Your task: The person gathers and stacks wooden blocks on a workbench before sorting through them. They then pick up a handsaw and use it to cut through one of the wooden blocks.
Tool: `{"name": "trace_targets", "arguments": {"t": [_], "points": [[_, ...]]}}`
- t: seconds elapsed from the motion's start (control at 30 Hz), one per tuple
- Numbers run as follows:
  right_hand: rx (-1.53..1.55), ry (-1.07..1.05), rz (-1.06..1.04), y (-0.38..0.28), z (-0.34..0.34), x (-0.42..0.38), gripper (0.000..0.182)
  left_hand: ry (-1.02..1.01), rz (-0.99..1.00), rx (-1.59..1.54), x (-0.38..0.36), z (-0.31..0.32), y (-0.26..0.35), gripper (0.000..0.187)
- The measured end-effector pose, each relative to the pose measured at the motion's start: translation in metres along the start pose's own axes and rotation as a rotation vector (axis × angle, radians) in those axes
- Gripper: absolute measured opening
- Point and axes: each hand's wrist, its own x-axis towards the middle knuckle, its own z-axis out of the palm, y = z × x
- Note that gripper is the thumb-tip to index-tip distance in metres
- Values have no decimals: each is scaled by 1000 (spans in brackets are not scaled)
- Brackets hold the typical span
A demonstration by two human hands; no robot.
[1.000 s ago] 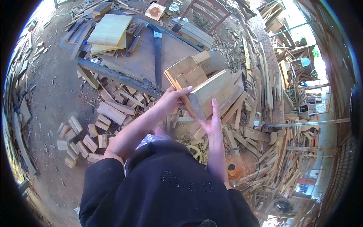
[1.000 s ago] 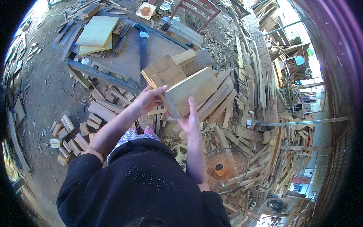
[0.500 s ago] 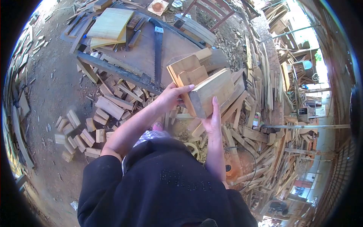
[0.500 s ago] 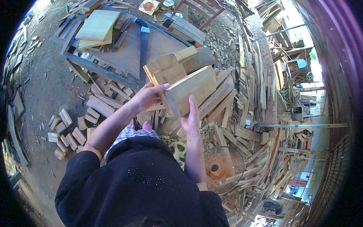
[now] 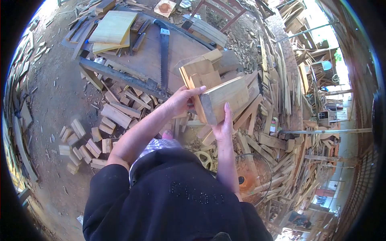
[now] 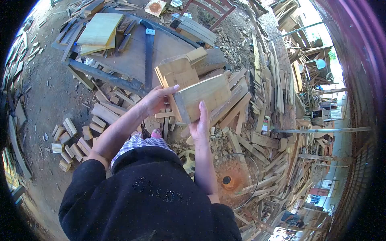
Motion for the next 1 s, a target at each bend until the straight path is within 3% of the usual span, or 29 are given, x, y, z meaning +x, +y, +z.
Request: {"name": "trace_targets", "arguments": {"t": [0.23,0.3,0.33,0.43,0.7,1.0], "points": [[-34,4,-169,17,-5,6,57,92,20,-85,1,14,-22,78],[-103,7,-228,22,-4,4,57,100,308,20,-3,28,-32,87],[-101,6,-226,26,-5,1,57,201,370,26,-7,37,-31,91],[-91,62,-241,38,-8,-4,57,231,434,134,-17,53,-26,104],[-70,94,-355,43,2,-25,62,133,453,99,-27,51,-18,91],[95,-130,-206,17,-6,-42,63,72,419,10,-39,38,-5,87]]}}
